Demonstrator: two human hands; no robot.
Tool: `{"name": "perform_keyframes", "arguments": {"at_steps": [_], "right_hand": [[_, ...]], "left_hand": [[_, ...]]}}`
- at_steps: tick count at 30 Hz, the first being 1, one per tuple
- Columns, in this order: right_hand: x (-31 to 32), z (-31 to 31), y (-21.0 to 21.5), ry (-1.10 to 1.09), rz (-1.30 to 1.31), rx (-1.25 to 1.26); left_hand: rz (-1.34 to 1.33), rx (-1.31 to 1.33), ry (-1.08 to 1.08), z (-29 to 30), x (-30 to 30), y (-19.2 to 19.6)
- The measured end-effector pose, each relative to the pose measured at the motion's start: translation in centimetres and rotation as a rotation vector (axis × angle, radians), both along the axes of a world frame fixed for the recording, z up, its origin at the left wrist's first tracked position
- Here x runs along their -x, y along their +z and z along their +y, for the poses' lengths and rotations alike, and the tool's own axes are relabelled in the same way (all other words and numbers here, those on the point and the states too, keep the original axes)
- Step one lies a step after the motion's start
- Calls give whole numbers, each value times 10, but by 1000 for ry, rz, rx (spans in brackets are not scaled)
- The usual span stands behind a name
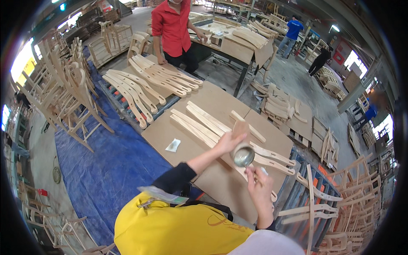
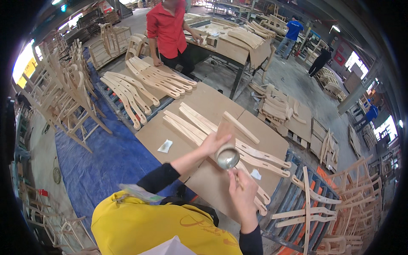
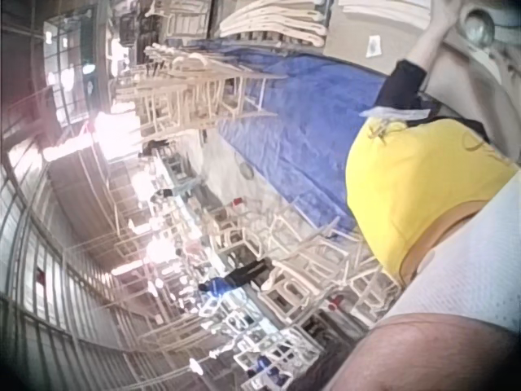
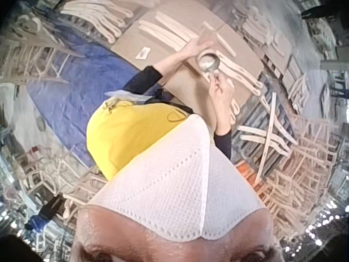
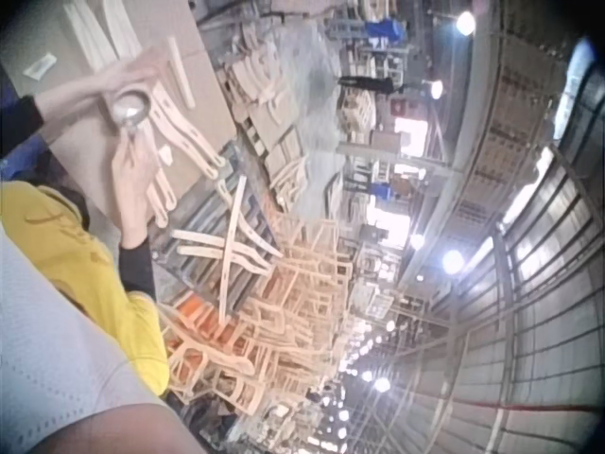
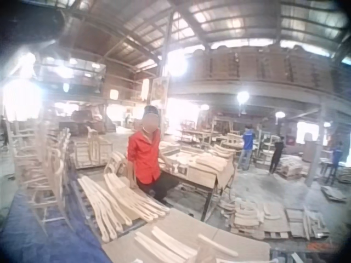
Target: The person arranges curved wooden chair parts on a workbench, then uses a small brush to apply glue from a container into the slots and holes of each part. The person handles the parts one at a time, dipping the brush repeatedly and placing each treated piece back on the bench.
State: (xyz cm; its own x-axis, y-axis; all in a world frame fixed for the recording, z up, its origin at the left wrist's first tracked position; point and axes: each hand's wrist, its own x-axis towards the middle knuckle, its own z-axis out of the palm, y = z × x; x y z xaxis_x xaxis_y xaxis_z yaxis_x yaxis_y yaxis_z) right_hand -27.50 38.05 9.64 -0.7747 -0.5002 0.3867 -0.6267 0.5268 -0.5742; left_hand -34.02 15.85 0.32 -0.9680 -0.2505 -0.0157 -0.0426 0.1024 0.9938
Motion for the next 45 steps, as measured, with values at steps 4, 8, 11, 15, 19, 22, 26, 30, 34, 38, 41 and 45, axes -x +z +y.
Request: {"name": "perform_keyframes", "arguments": {"at_steps": [4,8,11,15,19,22,26,30,34,38,41,45], "right_hand": [[-29,8,-24,-3,-224,12],[-47,8,-54,-10,-357,70],[-50,8,-61,4,-398,102],[-48,11,-74,61,-403,130],[-47,10,-74,94,-409,91],[-48,9,-70,106,-409,97],[-49,6,-65,111,-387,128],[-51,8,-68,104,-403,97],[-56,11,-61,74,-379,18],[-24,-10,-42,30,-174,-165],[34,-40,-23,3,-31,166],[62,-41,-3,-87,-32,39]], "left_hand": [[50,-44,91,13,-49,-32],[23,-70,119,17,-81,-52],[20,-97,136,18,-95,-66],[-91,-144,157,20,-112,-58],[-108,-148,183,22,-113,-68],[-117,-112,177,22,-114,-64],[-128,-100,174,20,-116,-62],[-127,-51,212,19,-121,-59],[-211,-106,194,14,-116,-72],[35,78,149,-6,-58,-40],[148,84,96,-40,21,24],[235,124,99,-30,55,27]]}}
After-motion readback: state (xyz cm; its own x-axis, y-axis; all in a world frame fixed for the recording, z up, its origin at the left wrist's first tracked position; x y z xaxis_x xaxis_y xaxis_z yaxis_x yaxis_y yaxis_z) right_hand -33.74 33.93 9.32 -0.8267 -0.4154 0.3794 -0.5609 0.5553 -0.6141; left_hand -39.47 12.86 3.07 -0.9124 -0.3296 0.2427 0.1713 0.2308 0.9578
